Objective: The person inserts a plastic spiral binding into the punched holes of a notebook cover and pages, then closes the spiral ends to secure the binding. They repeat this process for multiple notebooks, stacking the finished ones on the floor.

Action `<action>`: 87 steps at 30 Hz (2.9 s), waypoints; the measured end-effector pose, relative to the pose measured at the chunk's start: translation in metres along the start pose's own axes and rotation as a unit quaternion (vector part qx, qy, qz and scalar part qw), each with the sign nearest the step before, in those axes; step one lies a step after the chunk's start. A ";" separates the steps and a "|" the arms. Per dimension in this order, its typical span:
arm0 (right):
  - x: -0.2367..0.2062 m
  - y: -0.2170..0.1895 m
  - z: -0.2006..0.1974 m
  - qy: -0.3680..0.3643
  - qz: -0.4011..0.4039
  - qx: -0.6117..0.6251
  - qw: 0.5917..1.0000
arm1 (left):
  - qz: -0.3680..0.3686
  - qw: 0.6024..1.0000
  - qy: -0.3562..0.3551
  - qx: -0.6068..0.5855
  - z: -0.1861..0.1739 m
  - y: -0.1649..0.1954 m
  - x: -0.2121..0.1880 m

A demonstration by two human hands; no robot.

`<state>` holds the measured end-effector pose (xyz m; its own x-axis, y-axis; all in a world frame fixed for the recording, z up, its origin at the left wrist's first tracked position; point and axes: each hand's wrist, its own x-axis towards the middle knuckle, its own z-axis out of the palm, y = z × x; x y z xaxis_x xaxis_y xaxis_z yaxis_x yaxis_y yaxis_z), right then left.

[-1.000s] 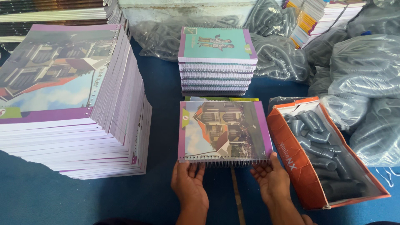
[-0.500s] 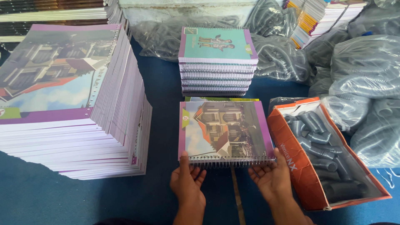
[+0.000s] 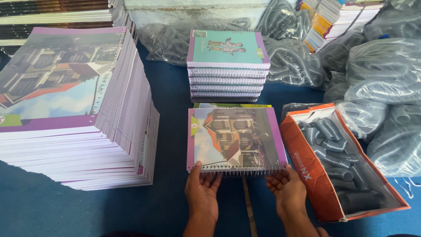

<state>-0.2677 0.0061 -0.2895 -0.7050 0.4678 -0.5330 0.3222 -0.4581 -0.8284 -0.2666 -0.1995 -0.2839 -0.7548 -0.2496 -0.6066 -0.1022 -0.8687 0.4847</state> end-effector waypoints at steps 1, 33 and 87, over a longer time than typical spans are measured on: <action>0.001 0.002 -0.001 0.008 0.003 -0.011 1.000 | -0.001 1.000 -0.007 -0.005 -0.002 -0.001 0.001; 0.001 -0.026 -0.006 -0.052 -0.161 -0.271 0.948 | 0.209 0.940 0.025 0.267 0.015 0.009 -0.015; 0.018 -0.043 -0.025 -0.147 0.200 -0.195 0.949 | 0.451 0.391 -0.271 0.755 0.189 -0.055 0.089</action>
<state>-0.2785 0.0532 -0.2673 -0.6045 0.0574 -0.7945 0.7702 -0.2124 -0.6013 -0.4507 -0.0931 -0.2460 -0.9098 0.3198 0.2647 0.4068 0.8142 0.4142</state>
